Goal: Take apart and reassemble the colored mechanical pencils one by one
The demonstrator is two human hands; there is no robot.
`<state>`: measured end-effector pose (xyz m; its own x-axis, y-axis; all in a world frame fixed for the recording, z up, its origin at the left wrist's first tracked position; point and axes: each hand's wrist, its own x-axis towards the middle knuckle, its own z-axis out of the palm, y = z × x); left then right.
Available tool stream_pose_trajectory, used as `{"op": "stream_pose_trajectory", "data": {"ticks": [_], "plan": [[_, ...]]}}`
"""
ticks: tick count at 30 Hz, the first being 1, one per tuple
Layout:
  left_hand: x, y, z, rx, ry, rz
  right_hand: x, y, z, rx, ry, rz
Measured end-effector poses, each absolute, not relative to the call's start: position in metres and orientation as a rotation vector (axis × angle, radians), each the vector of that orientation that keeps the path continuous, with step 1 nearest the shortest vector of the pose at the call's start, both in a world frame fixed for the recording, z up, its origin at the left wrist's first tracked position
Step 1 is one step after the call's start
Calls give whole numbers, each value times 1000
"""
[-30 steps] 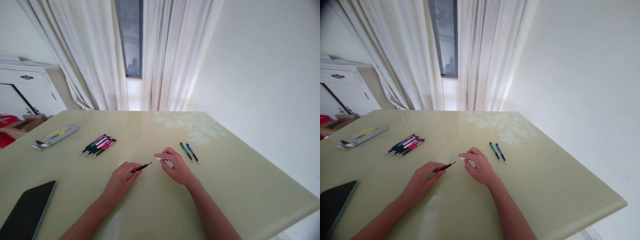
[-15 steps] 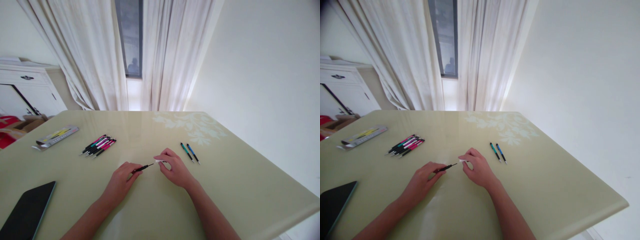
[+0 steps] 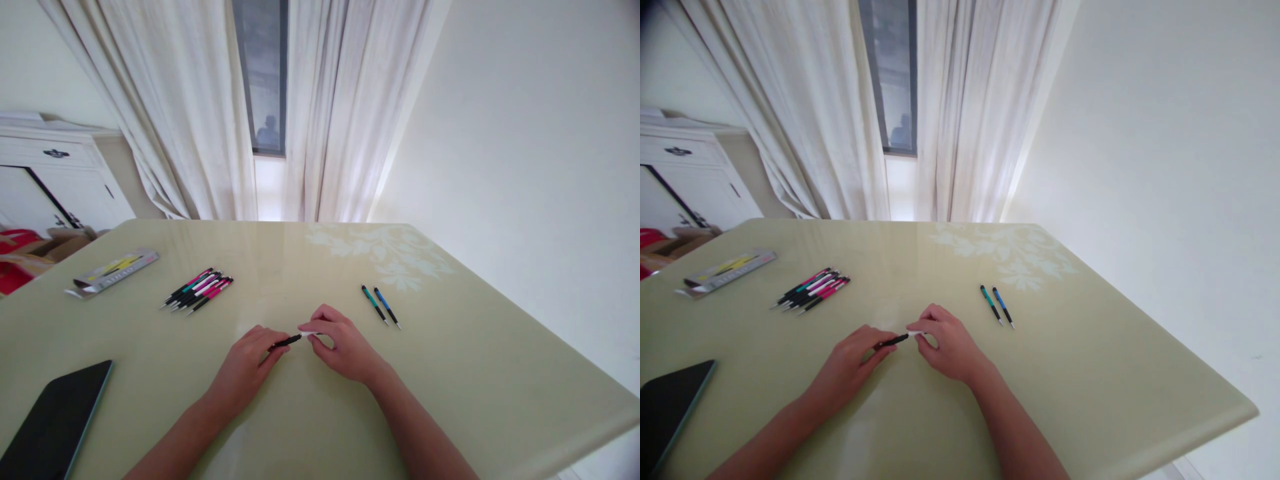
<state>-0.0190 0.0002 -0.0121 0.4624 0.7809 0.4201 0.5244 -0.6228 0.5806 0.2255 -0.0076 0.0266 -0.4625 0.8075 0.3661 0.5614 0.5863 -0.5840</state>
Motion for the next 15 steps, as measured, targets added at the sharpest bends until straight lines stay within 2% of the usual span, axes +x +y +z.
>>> {"op": "stream_pose_trajectory", "data": {"ticks": [4,15], "plan": [[-19,0,-10,2314,1123,942,220,-6,23,-1046,-2155,622],[-19,-2,-8,2319,1075,1031,214,-7,22,-1111,-2272,639]]}}
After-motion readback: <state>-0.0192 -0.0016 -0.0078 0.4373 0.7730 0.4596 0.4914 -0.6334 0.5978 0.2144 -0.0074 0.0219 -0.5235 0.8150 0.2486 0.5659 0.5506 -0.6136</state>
